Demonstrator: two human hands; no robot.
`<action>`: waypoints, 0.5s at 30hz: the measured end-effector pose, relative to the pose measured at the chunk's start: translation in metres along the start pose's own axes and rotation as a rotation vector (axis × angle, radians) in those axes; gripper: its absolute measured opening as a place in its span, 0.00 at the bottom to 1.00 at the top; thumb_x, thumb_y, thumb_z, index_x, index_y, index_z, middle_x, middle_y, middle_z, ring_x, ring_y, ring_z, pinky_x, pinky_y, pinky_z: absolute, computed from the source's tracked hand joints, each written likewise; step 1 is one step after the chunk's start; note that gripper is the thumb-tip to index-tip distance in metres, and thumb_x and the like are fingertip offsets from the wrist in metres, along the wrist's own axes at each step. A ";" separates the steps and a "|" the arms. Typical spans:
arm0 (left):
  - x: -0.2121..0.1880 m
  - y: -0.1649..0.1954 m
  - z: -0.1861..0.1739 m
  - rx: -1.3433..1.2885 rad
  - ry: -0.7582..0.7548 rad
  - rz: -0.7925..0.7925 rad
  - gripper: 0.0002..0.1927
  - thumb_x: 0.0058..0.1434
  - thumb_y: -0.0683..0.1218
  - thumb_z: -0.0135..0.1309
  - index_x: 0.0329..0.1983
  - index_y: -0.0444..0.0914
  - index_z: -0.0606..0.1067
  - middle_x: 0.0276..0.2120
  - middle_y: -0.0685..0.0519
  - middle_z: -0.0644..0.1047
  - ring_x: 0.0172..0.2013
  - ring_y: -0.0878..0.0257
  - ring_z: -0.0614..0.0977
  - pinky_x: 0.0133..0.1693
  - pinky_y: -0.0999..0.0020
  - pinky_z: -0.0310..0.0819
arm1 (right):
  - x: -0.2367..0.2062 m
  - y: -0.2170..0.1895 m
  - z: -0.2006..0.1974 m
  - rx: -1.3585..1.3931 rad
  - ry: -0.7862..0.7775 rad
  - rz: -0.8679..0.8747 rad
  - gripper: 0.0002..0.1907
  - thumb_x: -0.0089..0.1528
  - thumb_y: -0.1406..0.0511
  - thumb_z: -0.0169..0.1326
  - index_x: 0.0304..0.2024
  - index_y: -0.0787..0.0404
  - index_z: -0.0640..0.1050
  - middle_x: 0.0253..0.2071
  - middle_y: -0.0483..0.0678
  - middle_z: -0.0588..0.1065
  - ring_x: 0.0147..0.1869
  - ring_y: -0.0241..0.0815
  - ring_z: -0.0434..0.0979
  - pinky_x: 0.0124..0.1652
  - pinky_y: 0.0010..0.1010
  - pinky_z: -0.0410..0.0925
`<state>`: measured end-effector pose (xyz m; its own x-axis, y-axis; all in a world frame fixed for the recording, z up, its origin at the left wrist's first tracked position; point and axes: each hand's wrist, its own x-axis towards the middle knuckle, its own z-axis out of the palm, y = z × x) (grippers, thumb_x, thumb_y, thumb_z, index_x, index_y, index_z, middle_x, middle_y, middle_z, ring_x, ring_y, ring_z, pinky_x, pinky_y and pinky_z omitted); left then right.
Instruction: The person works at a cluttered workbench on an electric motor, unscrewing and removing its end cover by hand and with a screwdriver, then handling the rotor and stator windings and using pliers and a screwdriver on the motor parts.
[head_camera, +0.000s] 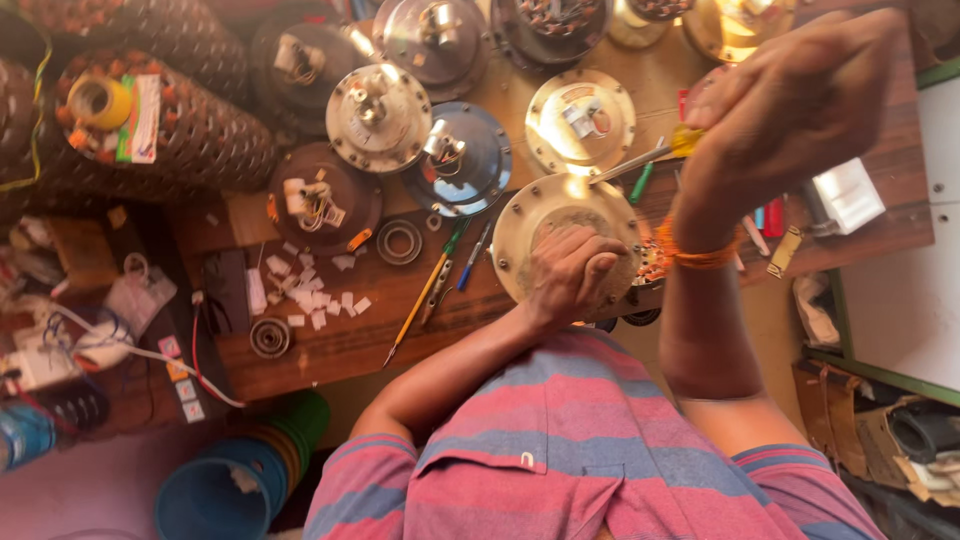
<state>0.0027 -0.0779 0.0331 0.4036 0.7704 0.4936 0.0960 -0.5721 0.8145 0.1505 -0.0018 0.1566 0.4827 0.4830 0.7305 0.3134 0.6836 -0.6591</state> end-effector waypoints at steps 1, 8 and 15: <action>-0.001 -0.001 0.001 -0.007 0.013 0.002 0.15 0.76 0.51 0.43 0.41 0.42 0.77 0.32 0.52 0.75 0.36 0.53 0.78 0.42 0.56 0.68 | 0.004 0.006 -0.006 0.062 -0.021 0.016 0.22 0.77 0.56 0.47 0.34 0.65 0.66 0.21 0.47 0.64 0.18 0.35 0.63 0.19 0.26 0.57; -0.009 0.007 0.009 0.029 0.070 0.023 0.16 0.77 0.52 0.42 0.39 0.41 0.77 0.31 0.51 0.74 0.35 0.53 0.78 0.40 0.57 0.69 | 0.040 0.023 -0.047 0.821 -0.543 0.310 0.22 0.75 0.54 0.48 0.31 0.62 0.67 0.20 0.45 0.65 0.18 0.35 0.64 0.17 0.27 0.58; -0.019 0.014 0.021 0.108 0.084 -0.013 0.15 0.75 0.50 0.44 0.39 0.40 0.78 0.29 0.51 0.73 0.32 0.53 0.78 0.38 0.57 0.68 | 0.025 0.005 -0.055 0.221 -0.381 0.117 0.22 0.72 0.53 0.48 0.29 0.58 0.68 0.19 0.44 0.66 0.18 0.34 0.64 0.16 0.28 0.59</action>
<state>0.0157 -0.1069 0.0290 0.3245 0.7964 0.5104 0.2004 -0.5852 0.7857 0.2091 -0.0163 0.1621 0.1558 0.7024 0.6945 0.0725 0.6931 -0.7172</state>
